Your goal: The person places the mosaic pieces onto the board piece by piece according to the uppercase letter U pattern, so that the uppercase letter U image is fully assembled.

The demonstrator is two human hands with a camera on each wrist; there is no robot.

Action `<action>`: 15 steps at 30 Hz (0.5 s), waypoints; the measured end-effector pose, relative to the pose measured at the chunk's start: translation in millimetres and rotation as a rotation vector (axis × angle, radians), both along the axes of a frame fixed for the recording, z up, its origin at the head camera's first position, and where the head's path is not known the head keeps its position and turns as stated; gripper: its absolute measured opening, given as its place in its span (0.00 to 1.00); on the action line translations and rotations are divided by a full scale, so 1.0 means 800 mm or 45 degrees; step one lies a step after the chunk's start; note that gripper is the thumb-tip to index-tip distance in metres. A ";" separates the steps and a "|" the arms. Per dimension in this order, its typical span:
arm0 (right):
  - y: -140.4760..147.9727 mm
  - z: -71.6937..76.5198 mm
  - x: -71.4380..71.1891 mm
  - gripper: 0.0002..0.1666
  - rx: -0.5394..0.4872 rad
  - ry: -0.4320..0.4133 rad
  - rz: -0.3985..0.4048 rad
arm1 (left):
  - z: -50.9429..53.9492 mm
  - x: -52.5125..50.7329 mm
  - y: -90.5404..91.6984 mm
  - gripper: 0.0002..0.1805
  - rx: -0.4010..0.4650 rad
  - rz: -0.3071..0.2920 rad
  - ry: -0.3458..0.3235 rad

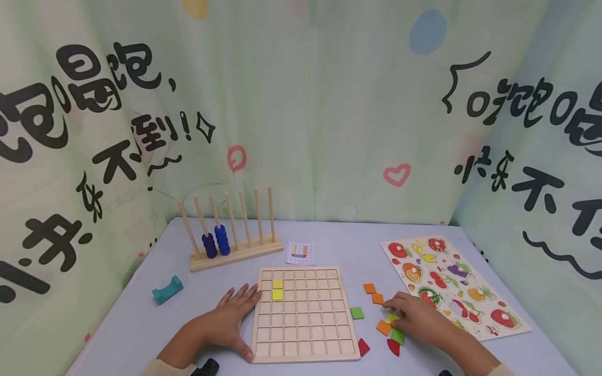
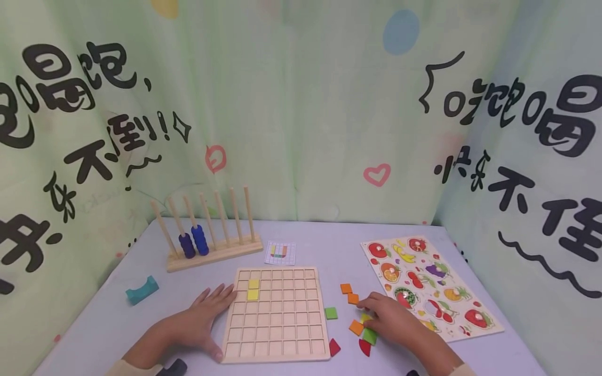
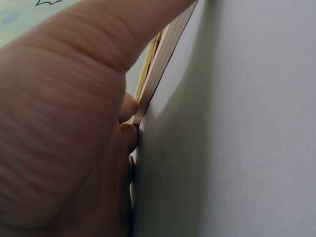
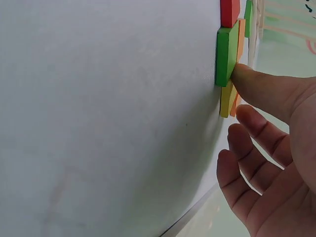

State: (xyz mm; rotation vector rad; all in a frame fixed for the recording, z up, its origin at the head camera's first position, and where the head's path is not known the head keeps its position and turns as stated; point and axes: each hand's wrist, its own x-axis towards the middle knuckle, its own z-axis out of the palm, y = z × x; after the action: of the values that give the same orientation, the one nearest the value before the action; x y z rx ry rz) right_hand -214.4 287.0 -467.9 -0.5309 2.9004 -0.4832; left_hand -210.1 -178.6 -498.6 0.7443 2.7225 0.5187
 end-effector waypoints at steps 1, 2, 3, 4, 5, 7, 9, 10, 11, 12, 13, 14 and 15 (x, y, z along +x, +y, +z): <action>0.000 0.000 0.001 0.20 0.008 -0.009 -0.020 | 0.000 0.000 0.000 0.76 -0.001 -0.001 -0.001; 0.000 0.000 0.001 0.20 0.015 -0.017 -0.039 | 0.000 0.000 0.000 0.76 -0.005 -0.003 -0.001; 0.000 0.000 0.002 0.21 0.017 -0.025 -0.057 | -0.001 0.000 0.000 0.76 -0.006 -0.004 0.001; 0.000 0.000 0.002 0.21 0.018 -0.033 -0.073 | 0.000 0.000 0.000 0.76 -0.008 -0.006 0.005; 0.000 0.000 0.002 0.21 0.019 -0.041 -0.086 | -0.001 -0.001 0.000 0.76 -0.008 -0.008 0.007; 0.000 0.001 0.002 0.21 0.024 -0.054 -0.104 | -0.001 -0.001 0.000 0.76 -0.008 -0.012 0.012; 0.001 0.002 0.003 0.21 0.027 -0.068 -0.119 | -0.001 -0.001 0.000 0.77 -0.009 -0.011 0.012; 0.001 0.002 0.003 0.21 0.031 -0.074 -0.120 | -0.001 -0.001 0.000 0.77 -0.009 -0.011 0.012; 0.002 0.003 0.002 0.21 0.031 -0.082 -0.121 | -0.001 0.000 0.000 0.77 -0.011 -0.010 0.009; 0.002 0.003 0.002 0.21 0.031 -0.091 -0.124 | -0.001 0.000 0.000 0.77 -0.014 -0.007 0.006; 0.003 0.003 0.002 0.20 0.030 -0.098 -0.123 | -0.001 0.000 0.000 0.77 -0.015 -0.006 0.004; 0.003 0.003 0.002 0.20 0.029 -0.104 -0.121 | -0.001 0.000 0.000 0.77 -0.016 -0.001 0.001; 0.004 0.003 0.002 0.20 0.030 -0.107 -0.114 | -0.001 0.000 0.001 0.77 -0.016 0.000 -0.001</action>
State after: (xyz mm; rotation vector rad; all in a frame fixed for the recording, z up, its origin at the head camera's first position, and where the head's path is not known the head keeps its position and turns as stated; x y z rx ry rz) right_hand -213.2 290.2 -465.2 -0.3697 2.8549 -0.4703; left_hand -210.0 -178.2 -499.7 0.7405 2.7223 0.5015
